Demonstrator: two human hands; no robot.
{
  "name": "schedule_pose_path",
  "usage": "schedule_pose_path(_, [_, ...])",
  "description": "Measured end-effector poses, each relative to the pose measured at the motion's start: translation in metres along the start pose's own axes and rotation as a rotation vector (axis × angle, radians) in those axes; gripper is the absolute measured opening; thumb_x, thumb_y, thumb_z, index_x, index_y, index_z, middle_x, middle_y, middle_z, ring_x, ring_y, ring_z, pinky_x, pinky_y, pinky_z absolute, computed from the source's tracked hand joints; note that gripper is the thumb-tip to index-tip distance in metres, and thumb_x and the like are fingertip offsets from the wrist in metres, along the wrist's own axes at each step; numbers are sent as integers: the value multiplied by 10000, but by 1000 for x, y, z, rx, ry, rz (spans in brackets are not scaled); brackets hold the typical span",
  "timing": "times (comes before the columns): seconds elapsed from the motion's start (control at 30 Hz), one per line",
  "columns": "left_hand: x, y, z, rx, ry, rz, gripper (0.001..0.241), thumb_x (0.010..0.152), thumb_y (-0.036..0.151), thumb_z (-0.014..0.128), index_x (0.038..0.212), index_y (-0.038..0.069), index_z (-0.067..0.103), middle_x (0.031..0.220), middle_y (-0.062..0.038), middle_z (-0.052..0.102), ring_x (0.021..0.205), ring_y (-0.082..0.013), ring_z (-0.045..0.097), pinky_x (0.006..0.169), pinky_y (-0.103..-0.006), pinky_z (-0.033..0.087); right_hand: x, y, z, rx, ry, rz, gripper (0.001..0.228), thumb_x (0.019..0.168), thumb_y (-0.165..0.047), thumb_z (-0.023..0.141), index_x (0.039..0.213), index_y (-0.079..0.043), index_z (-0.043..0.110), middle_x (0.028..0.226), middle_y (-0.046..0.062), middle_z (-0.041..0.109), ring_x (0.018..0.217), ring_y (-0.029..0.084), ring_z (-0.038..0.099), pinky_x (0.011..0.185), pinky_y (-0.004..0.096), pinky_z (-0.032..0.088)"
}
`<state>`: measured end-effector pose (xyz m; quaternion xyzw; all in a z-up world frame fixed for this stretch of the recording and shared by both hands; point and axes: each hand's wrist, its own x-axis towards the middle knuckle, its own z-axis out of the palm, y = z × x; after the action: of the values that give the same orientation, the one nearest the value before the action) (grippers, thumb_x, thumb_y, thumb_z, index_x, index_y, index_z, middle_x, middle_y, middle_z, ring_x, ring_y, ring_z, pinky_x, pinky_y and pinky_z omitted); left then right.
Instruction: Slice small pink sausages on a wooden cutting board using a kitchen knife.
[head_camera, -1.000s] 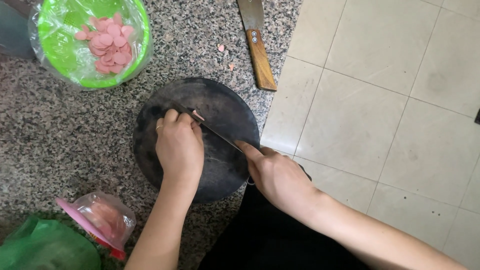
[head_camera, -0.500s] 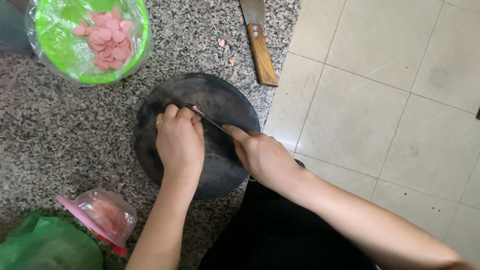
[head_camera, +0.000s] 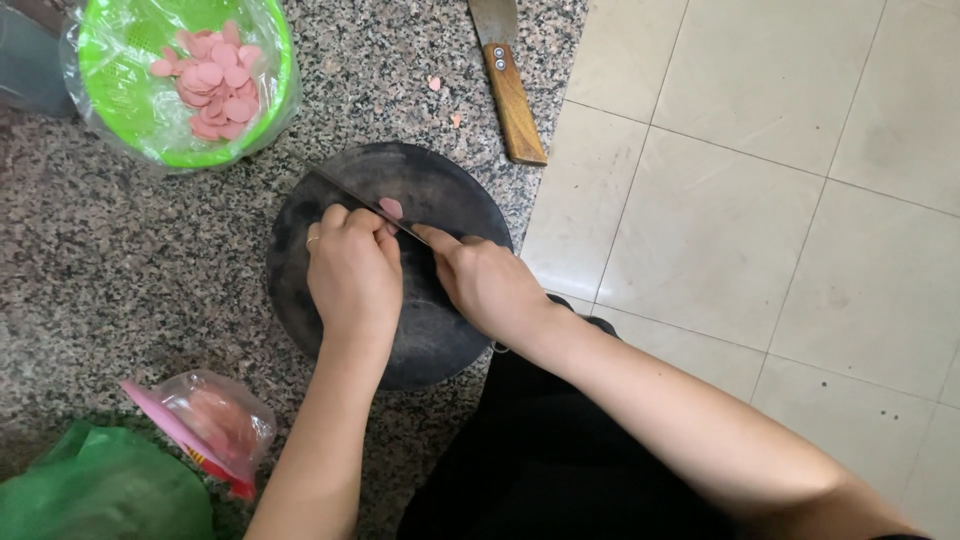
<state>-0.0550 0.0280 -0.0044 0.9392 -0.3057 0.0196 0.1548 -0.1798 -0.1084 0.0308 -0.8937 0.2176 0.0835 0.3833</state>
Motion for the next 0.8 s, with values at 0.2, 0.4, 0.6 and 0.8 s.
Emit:
schedule_pose_path(0.2, [-2,3,-9,-76,-1,-7,43,948,121,796,932,141,762,1008,-55,596,1049,-358,719,781,-436,665,-31,8,-10,-39,-31,43,522,1162,-196,524,1672,-196,636,1064,325,814,957,613,825,798,692,694])
schedule_pose_path(0.4, [-4,-4,-1,-32,-7,-5,116,888,158,844,900,150,730,1015,-28,600,1059,-316,717,804,-423,664,-71,0,-34,-41,-35,84,505,1151,-238,532,1637,-225,667,1070,309,824,951,601,835,781,692,703])
schedule_pose_path(0.6, [-3,-6,2,3,13,26,133,890,172,838,872,125,716,1015,-70,615,1033,-367,715,814,-475,659,-86,1,-44,-71,-83,147,506,1144,-243,534,1631,-242,672,1105,268,832,949,556,856,756,673,711])
schedule_pose_path(0.8, [-5,-2,-5,12,-5,32,119,916,160,819,891,113,712,1026,-65,616,1060,-352,716,823,-444,652,-81,-2,-47,-47,-104,156,524,1147,-240,516,1652,-227,659,1120,284,836,970,572,848,753,701,700])
